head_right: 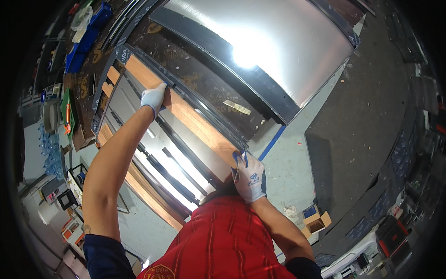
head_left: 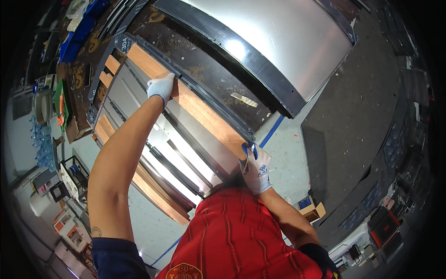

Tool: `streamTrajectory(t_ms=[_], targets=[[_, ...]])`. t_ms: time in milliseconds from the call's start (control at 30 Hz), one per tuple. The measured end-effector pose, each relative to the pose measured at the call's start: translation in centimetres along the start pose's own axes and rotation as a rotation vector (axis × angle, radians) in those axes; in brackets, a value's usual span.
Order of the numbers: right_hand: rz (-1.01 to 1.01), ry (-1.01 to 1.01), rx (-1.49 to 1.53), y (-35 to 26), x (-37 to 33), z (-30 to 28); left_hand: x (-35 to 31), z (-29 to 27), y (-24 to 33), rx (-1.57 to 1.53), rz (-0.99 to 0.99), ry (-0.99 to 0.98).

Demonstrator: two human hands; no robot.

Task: The person measures and marks wooden strips against a curved metal frame, then moves to a miter saw to cut the strips into shorter pieces. The person handles the wood by hand and uses a marker and a miter saw during the process.

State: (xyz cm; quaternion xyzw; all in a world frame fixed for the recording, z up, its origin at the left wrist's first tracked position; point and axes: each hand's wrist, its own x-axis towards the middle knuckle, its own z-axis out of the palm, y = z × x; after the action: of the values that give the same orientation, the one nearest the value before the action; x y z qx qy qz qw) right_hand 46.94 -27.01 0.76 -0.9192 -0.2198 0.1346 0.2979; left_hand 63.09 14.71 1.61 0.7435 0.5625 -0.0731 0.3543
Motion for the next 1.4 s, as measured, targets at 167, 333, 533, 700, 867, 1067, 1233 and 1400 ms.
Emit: streamTrajectory(t_ms=[167,333,533,700,867,1067,1233,1400], targets=[[0.026,-0.037,0.016,-0.1,0.1,-0.2,2.0,1.1,-2.3,-0.001,0.038,0.085],[-0.004,0.017,0.005,-0.2,0.1,-0.1,1.1,0.9,-2.7,-0.025,0.072,0.107],[-0.002,0.001,0.082,0.2,0.1,-0.6,-1.7,-0.1,-3.6,-0.324,0.062,-0.06],[-0.04,0.08,0.091,0.9,-1.0,-0.9,-3.9,1.0,-7.0,-0.62,0.026,-0.207],[-0.021,0.05,0.068,1.3,-1.6,-1.1,-7.5,1.8,-9.8,-0.562,0.021,-0.235],[-0.081,0.085,0.066,1.1,-1.7,-1.6,-11.9,2.9,-9.3,-0.4,0.123,-0.137],[-0.016,0.143,0.177,2.0,-3.2,-0.4,-13.7,6.3,-7.5,-0.196,0.176,-0.067],[0.186,0.258,0.267,3.4,-5.5,0.7,-13.1,7.6,-5.9,0.046,0.053,0.064]])
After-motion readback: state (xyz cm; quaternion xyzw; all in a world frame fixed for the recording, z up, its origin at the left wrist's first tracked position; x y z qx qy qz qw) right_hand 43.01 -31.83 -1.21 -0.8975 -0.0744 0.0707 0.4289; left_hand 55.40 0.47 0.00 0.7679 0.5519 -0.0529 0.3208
